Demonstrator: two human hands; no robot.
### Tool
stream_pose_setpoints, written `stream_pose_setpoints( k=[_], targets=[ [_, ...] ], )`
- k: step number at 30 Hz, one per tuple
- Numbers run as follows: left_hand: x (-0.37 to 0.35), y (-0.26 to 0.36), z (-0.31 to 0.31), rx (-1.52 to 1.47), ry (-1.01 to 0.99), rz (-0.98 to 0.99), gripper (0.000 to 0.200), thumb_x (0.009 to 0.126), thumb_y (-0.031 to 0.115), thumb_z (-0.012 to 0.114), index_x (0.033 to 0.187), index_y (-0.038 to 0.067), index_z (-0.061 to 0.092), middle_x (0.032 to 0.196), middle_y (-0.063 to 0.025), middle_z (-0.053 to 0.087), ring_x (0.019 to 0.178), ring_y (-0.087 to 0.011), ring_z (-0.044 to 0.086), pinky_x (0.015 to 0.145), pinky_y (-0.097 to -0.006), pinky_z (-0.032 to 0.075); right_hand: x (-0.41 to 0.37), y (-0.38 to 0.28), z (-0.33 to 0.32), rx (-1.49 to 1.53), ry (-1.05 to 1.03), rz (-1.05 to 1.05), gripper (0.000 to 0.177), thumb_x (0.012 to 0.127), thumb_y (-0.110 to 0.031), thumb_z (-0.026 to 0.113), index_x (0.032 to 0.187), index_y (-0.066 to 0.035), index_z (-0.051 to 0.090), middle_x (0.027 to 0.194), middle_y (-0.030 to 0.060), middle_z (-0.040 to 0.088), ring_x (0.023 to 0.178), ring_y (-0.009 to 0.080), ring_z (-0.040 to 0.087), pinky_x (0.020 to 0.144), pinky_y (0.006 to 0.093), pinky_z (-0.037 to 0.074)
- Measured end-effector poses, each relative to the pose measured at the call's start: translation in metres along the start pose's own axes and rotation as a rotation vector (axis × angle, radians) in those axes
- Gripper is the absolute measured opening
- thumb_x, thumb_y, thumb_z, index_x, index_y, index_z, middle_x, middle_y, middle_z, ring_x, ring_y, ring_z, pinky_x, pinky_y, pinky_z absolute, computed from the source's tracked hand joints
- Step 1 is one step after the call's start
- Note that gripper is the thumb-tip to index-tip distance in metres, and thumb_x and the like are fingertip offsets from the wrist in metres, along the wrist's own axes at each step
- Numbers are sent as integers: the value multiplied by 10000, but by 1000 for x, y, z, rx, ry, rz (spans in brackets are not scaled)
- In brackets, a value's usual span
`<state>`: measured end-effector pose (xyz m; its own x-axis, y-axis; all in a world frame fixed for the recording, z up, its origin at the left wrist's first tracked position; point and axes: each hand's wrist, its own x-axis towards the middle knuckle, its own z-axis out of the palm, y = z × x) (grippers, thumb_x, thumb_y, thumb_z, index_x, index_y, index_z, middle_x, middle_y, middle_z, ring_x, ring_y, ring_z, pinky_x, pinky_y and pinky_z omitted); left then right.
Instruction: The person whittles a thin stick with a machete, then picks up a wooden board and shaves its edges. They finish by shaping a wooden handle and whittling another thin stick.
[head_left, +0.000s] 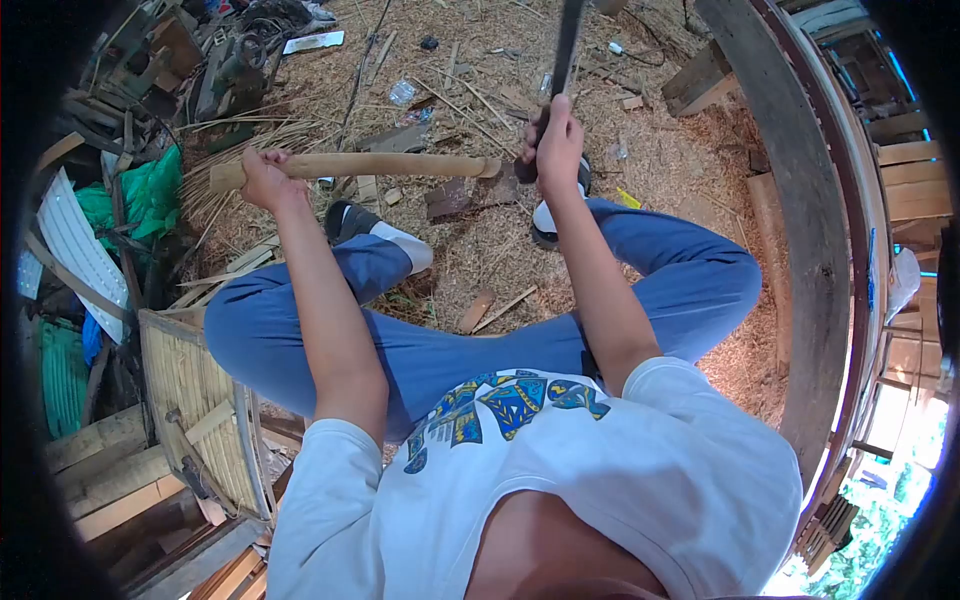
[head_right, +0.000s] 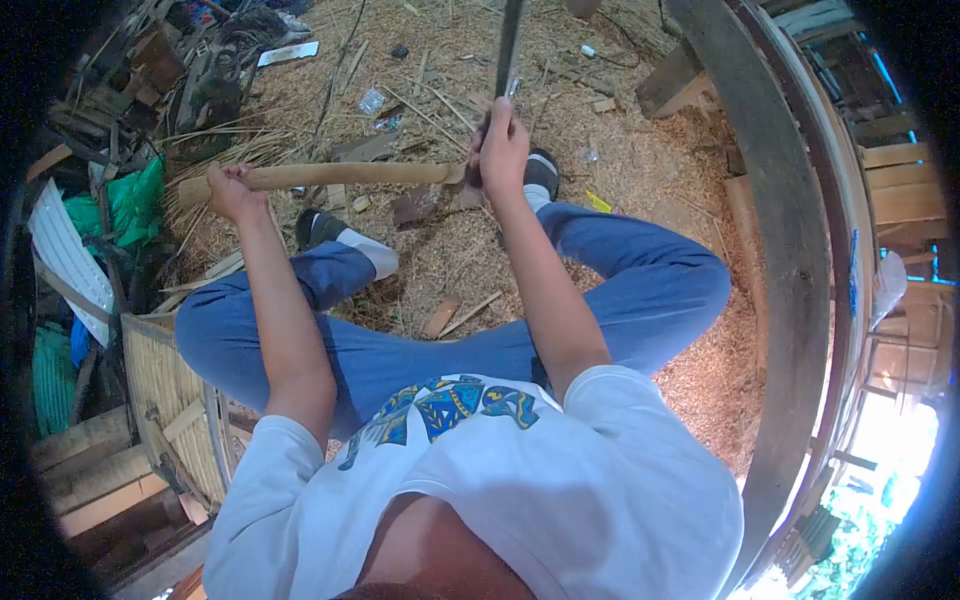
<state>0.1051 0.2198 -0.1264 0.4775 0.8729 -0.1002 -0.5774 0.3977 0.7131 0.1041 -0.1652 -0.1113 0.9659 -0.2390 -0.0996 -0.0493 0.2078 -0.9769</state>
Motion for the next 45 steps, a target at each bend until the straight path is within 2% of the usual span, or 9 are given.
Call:
stream_pose_setpoints(
  k=[4, 7, 13, 22, 25, 28, 30, 36, 45],
  targets=[
    [-16, 8, 16, 72, 27, 11, 273, 898, 97, 637, 701, 48, 455, 614, -58, 503, 512, -167, 480, 496, -334, 446, 10, 119, -28, -233, 92, -363, 548, 1044, -575, 405, 829, -85, 523, 577, 20, 481, 439, 128, 470, 402, 316, 373],
    [-23, 11, 23, 56, 12, 14, 295, 895, 99, 635, 665, 67, 454, 604, -49, 495, 514, -164, 481, 518, -340, 464, -30, 208, -70, -813, -139, 243, 652, 1011, -611, 423, 844, -12, 615, 697, 103, 601, 553, 240, 581, 542, 415, 474],
    [-9, 2, 1, 53, -43, 24, 277, 912, 120, 627, 689, 98, 465, 607, -27, 485, 513, -157, 482, 540, -349, 467, -25, 164, -60, -43, -239, 997, 618, 972, -696, 455, 728, -129, 478, 566, -6, 431, 417, 130, 377, 423, 314, 355],
    [-7, 2, -1, -6, -148, -51, 203, 953, 162, 631, 809, 86, 510, 619, -11, 500, 505, -143, 468, 541, -339, 457, 16, 21, -3, 6, -135, 153, 517, 1046, -500, 468, 817, -45, 557, 600, 32, 516, 467, 151, 499, 450, 332, 413],
    [-13, 6, 5, -20, -225, -62, 192, 967, 176, 617, 826, 86, 524, 614, -2, 498, 509, -136, 469, 553, -334, 457, 3, 76, -13, -153, 62, -207, 509, 1053, -471, 470, 866, -6, 557, 639, 43, 549, 538, 157, 548, 508, 348, 458],
    [-15, 7, 9, -8, -243, -71, 204, 975, 183, 606, 812, 97, 520, 607, 6, 496, 510, -135, 472, 565, -335, 459, -12, 242, -70, -901, -24, -104, 762, 1010, -618, 404, 1043, 81, 705, 880, 255, 723, 814, 430, 707, 790, 503, 542],
    [-8, 2, 0, -45, -288, -105, 215, 972, 184, 608, 794, 107, 516, 604, 9, 497, 513, -134, 475, 566, -337, 459, -16, 238, -73, -892, -172, 330, 818, 991, -662, 380, 1144, 81, 684, 950, 316, 703, 893, 488, 687, 870, 512, 522],
    [-16, 7, 3, -14, -272, -88, 251, 964, 188, 610, 749, 125, 498, 593, 10, 496, 511, -133, 479, 571, -338, 453, -23, 184, -60, -161, -212, 872, 641, 972, -693, 460, 738, -97, 490, 548, 7, 432, 402, 146, 417, 408, 355, 392],
    [-12, 8, -2, -3, -326, -102, 272, 961, 213, 596, 727, 149, 472, 579, 16, 487, 492, -127, 453, 582, -325, 439, 10, 40, -5, -24, -40, 123, 544, 1042, -546, 437, 736, -99, 490, 563, 14, 484, 435, 131, 456, 414, 298, 379]
  ],
)
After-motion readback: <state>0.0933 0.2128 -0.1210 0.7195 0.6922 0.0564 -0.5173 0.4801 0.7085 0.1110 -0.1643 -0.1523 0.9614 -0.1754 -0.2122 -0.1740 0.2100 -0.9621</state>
